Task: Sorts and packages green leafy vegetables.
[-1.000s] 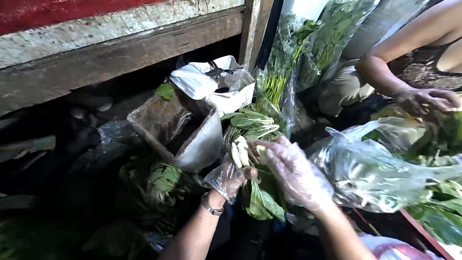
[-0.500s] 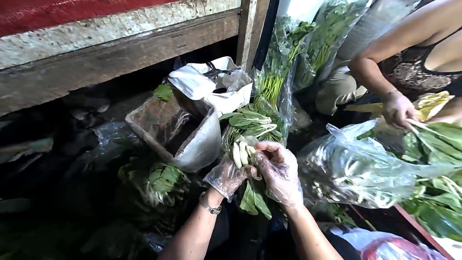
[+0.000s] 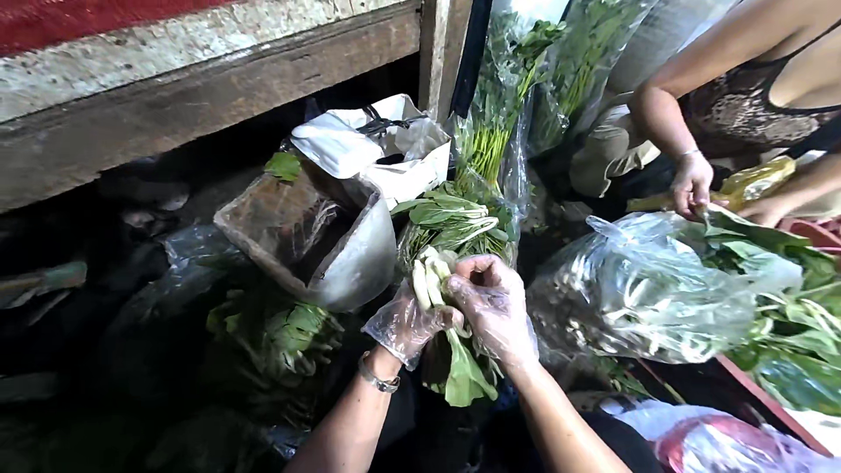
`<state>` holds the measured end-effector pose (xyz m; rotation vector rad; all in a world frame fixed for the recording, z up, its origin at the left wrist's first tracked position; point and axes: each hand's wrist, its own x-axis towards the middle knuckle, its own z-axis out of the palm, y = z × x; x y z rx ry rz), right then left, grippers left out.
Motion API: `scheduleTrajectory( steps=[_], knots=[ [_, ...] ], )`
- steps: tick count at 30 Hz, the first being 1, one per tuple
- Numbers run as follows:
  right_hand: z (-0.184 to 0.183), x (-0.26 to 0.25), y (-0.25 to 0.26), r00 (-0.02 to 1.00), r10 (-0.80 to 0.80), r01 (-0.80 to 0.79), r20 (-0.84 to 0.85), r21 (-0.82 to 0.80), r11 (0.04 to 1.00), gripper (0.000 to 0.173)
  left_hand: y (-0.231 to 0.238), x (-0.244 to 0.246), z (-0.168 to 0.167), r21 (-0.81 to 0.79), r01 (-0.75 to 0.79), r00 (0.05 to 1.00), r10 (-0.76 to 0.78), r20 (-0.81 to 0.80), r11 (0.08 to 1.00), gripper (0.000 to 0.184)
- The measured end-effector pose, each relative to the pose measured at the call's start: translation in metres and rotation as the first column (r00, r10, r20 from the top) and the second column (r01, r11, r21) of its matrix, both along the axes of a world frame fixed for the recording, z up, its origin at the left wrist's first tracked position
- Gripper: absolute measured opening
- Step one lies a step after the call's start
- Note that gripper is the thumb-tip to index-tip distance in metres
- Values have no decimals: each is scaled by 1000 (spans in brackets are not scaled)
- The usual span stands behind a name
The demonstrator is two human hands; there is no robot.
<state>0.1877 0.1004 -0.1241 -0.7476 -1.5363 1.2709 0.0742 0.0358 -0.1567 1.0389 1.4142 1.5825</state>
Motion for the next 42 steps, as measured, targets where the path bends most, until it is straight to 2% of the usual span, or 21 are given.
scheduleTrajectory(
  steps=[2, 3, 6, 8, 10, 11, 12, 13, 14, 15, 17, 18, 20, 21, 24, 26, 29, 31, 34, 38, 42],
  knots=[
    [6, -5, 1, 999, 37, -35, 39, -58, 998, 4, -1, -2, 2, -39, -33, 990, 38, 137, 999, 72],
    [11, -6, 2, 996, 67, -65, 65, -35, 997, 6, -2, -3, 3, -46, -71, 979, 79, 191, 996, 62],
    [31, -5, 9, 947, 283, -279, 154, -53, 959, 28, -6, -15, 1, 22, -168, 946, 155, 285, 986, 76],
    [42, -3, 21, 857, 507, -479, 87, -227, 848, 36, -5, -29, -2, 179, -171, 953, 117, 279, 969, 67],
    [43, -3, 41, 800, 599, -567, -42, -379, 731, 37, -2, -39, -7, 288, -101, 954, 11, 300, 952, 57],
    [37, -2, 58, 830, 558, -522, -22, -382, 762, 38, 0, -40, -3, 329, -60, 961, -34, 273, 942, 50],
    [27, -1, 81, 886, 460, -412, 62, -350, 841, 36, 1, -41, 0, 379, -20, 961, -87, 264, 925, 45],
    [11, 0, 111, 925, 308, -250, 221, -255, 934, 30, 1, -42, 2, 427, 28, 956, -149, 254, 904, 42],
    [-8, 1, 145, 884, 132, -81, 448, -130, 988, 27, 3, -42, 5, 465, 78, 949, -209, 237, 882, 40],
    [-26, 2, 175, 738, 3, 28, 675, -36, 999, 28, 4, -42, 8, 491, 120, 942, -255, 219, 863, 39],
    [-66, -1, 220, 397, -52, 72, 916, 25, 997, 34, 6, -42, 6, 530, 171, 910, -340, 239, 831, 41],
    [-86, -4, 235, 282, -34, 54, 959, 19, 998, 41, 8, -42, 4, 551, 188, 896, -371, 242, 813, 42],
    [-115, -11, 251, 147, 16, 1, 989, -16, 1000, 58, 11, -44, 0, 590, 223, 871, -431, 237, 776, 43],
    [-125, -13, 255, 114, 21, -26, 993, -19, 1000, 59, 11, -45, -2, 599, 232, 869, -440, 226, 766, 43],
    [-119, -14, 259, 70, 13, -77, 997, -7, 997, 43, 10, -47, -5, 623, 220, 877, -432, 210, 751, 43],
    [-107, -10, 266, 156, -2, -92, 988, 16, 996, 37, 10, -48, -4, 633, 229, 872, -444, 204, 740, 45],
    [-85, -6, 263, 437, 41, -64, 899, -14, 998, 31, 11, -46, -3, 661, 205, 849, -467, 246, 722, 46],
    [-68, -5, 253, 635, 113, -45, 764, -109, 993, 28, 13, -43, -6, 690, 181, 835, -481, 269, 700, 46],
    [-47, 1, 240, 825, 153, -22, 545, -240, 970, 30, 10, -43, -5, 682, 168, 831, -474, 291, 712, 45],
    [-13, 34, 225, 940, 104, -37, 325, -206, 978, 29, 8, -45, -1, 605, 167, 868, -407, 286, 779, 43],
    [35, 67, 187, 967, -46, 39, 251, 31, 999, 27, 10, -38, -3, 519, 138, 924, -299, 239, 843, 42]
  ],
)
